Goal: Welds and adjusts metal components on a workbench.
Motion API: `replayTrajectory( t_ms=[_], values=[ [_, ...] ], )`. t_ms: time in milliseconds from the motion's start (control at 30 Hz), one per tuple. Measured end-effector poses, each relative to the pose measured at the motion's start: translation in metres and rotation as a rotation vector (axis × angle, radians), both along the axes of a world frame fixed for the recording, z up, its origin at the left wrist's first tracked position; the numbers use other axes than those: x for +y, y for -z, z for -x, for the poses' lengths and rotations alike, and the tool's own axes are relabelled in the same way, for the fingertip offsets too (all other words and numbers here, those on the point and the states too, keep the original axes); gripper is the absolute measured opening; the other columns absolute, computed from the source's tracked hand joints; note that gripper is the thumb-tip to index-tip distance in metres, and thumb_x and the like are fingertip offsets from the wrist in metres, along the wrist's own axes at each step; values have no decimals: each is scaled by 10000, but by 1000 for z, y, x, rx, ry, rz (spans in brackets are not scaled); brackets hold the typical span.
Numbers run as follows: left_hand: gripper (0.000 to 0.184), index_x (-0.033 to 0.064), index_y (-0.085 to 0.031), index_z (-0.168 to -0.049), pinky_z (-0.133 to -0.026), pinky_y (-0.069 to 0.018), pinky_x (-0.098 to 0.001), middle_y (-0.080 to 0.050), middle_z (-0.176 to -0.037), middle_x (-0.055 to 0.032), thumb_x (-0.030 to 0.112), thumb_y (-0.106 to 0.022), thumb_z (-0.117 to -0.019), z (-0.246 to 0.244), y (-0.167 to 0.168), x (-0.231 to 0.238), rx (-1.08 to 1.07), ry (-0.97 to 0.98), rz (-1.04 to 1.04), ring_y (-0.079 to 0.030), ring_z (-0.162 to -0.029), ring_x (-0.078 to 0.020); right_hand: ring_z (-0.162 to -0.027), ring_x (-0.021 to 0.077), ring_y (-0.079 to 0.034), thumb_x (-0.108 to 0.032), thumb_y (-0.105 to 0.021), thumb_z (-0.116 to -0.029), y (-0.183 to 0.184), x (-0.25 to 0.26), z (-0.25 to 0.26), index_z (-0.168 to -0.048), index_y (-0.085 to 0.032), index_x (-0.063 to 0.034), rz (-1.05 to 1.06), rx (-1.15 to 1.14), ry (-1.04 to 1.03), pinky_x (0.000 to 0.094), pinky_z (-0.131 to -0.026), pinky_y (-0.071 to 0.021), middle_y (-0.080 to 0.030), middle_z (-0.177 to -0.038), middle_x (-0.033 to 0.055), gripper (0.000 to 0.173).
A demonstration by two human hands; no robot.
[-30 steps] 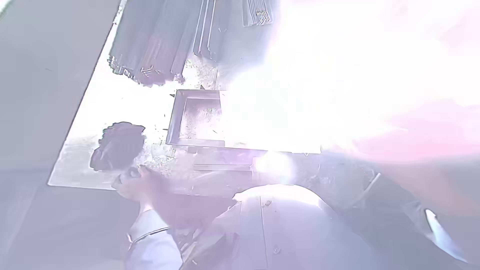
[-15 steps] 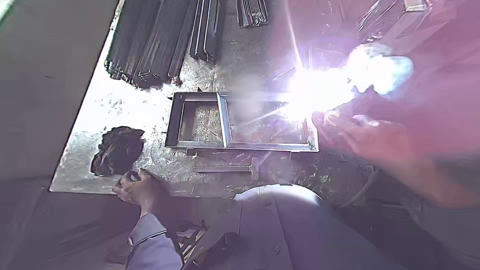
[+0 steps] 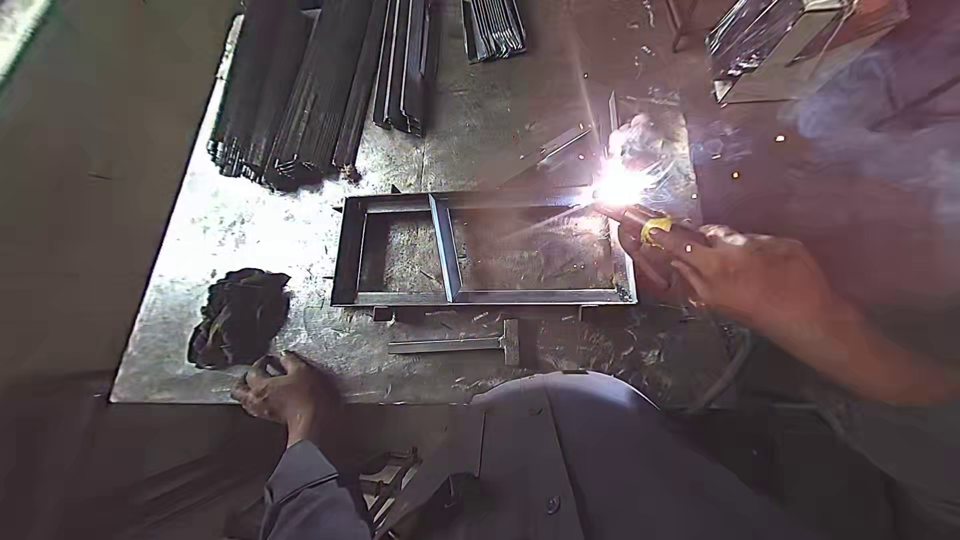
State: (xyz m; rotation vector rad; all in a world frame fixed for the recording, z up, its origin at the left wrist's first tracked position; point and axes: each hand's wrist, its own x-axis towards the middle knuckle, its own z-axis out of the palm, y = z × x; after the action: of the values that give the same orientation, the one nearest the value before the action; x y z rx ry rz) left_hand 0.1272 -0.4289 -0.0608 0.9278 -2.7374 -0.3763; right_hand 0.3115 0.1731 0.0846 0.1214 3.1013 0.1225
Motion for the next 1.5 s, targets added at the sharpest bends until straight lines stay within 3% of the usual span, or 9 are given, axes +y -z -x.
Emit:
replayTrajectory(
  t_ms=[200, 433, 500, 633, 700, 867, 967, 1300, 1500],
  values=[
    [511, 108, -623, -1402, -1211, -318, -480, -466, -1547, -220, 430, -536, -1014, 0, 1, 0, -5, -18, -2, -406, -1473, -362, -673, 395, -675, -249, -582, -1025, -1, -1, 0, -1455, -586, -311, -25, 15, -3, 529, -506, -507, -691, -909, 195, 435],
    [503, 96, -626, -1392, -1199, -335, -489, -468, -1541, -227, 418, -526, -1020, -1, -1, 2, -9, -4, 13, -424, -1459, -370, -657, 389, -673, -224, -596, -991, -2, -7, 5, -1256, -702, -234, -53, -34, 39, 537, -491, -499, -686, -875, 184, 286],
    [510, 89, -618, -1402, -1202, -330, -497, -463, -1543, -236, 415, -521, -1023, -1, -2, 1, -10, 2, 6, -418, -1461, -378, -652, 399, -671, -200, -576, -1016, -4, -7, 6, -1400, -632, -295, -23, -18, 28, 538, -490, -500, -685, -905, 202, 399],
    [485, 80, -633, -1374, -1198, -339, -495, -476, -1530, -240, 397, -528, -1024, -2, -5, 5, -8, 14, -1, -424, -1457, -378, -716, 400, -682, -268, -548, -1042, -1, -4, 6, -1449, -578, -286, -21, -45, 23, 541, -537, -518, -685, -934, 199, 408],
    [479, 80, -636, -1372, -1201, -335, -487, -472, -1536, -228, 391, -526, -1025, -2, -6, 6, -12, 6, 5, -416, -1464, -368, -738, 414, -688, -244, -557, -1031, -2, -5, 8, -1486, -536, -356, -16, -50, 38, 547, -533, -521, -688, -971, 208, 469],
    [502, 75, -619, -1394, -1213, -320, -488, -461, -1542, -237, 401, -524, -1024, -3, -5, 7, -5, 11, 1, -397, -1476, -375, -664, 400, -666, -234, -569, -1031, -3, -4, 8, -1468, -564, -334, -20, -7, 2, 527, -500, -502, -680, -899, 200, 449],
    [488, 74, -624, -1385, -1218, -311, -485, -448, -1549, -241, 388, -533, -1024, -3, -8, 10, 0, 5, -15, -384, -1483, -377, -708, 406, -687, -226, -576, -1027, -6, -7, 10, -1471, -564, -344, -3, -31, 9, 544, -529, -523, -707, -1006, 205, 459],
    [507, 76, -616, -1398, -1206, -331, -489, -452, -1552, -236, 408, -529, -1026, -2, -5, 9, -11, -4, 16, -401, -1476, -373, -633, 374, -665, -269, -546, -1028, -3, -4, 13, -1369, -640, -250, -37, -62, 18, 523, -486, -496, -683, -832, 161, 355],
    [501, 58, -608, -1403, -1213, -320, -486, -462, -1540, -251, 386, -529, -1033, -2, -8, 10, -12, 2, 5, -403, -1474, -387, -681, 397, -681, -220, -615, -1003, -3, -5, 15, -1404, -634, -275, 4, 23, -35, 523, -505, -510, -690, -944, 212, 406]
  ],
)
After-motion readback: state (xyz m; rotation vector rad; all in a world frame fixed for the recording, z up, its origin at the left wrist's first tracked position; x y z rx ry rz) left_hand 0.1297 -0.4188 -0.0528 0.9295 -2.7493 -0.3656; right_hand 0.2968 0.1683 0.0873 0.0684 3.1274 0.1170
